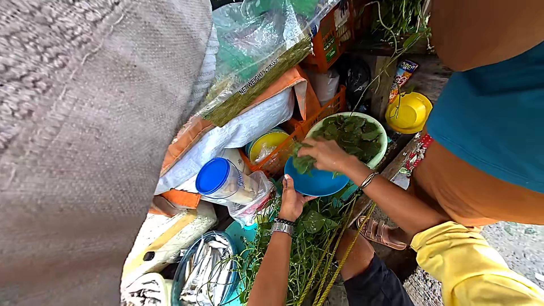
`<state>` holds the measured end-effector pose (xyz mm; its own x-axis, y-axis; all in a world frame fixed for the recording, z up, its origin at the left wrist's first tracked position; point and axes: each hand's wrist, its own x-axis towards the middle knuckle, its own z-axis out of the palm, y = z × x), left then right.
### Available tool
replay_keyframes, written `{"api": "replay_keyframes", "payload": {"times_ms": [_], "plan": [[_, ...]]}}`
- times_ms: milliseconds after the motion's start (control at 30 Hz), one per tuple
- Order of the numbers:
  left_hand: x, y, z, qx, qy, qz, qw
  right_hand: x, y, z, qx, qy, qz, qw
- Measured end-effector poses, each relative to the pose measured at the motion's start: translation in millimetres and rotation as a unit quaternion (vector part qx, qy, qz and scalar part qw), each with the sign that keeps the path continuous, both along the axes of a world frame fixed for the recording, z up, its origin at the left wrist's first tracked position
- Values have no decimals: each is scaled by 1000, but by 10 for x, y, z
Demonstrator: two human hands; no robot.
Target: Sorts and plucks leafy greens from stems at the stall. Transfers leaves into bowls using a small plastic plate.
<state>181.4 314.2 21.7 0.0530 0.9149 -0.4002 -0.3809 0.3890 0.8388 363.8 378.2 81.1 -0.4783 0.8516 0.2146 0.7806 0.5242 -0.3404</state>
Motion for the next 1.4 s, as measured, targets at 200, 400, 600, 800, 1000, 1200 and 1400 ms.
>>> {"api": "replay_keyframes", "payload": {"times_ms": [200, 400, 600, 800, 1000, 1200, 1400], "plan": [[-2, 0, -13, -10, -3, 9, 1000, -141, -145, -329, -135, 27, 26, 990], [70, -21, -15, -7, 2, 20, 1000, -133, -177, -634, -104, 1, -3, 995], [51, -44, -49, -27, -8, 32, 999, -108, -206, -485, -134, 37, -11, 990], [54, -50, -49, -37, -14, 43, 998, 122, -405, 26, -138, 145, -33, 979], [76, -30, -64, -41, -29, 62, 997, -111, -228, -608, -126, 17, -12, 992], [-1, -24, -36, -20, -27, 79, 996, 31, -181, -234, -114, 156, 11, 981], [-101, -4, 97, -15, -29, 91, 995, 546, 64, 182, -77, 340, -93, 933]]}}
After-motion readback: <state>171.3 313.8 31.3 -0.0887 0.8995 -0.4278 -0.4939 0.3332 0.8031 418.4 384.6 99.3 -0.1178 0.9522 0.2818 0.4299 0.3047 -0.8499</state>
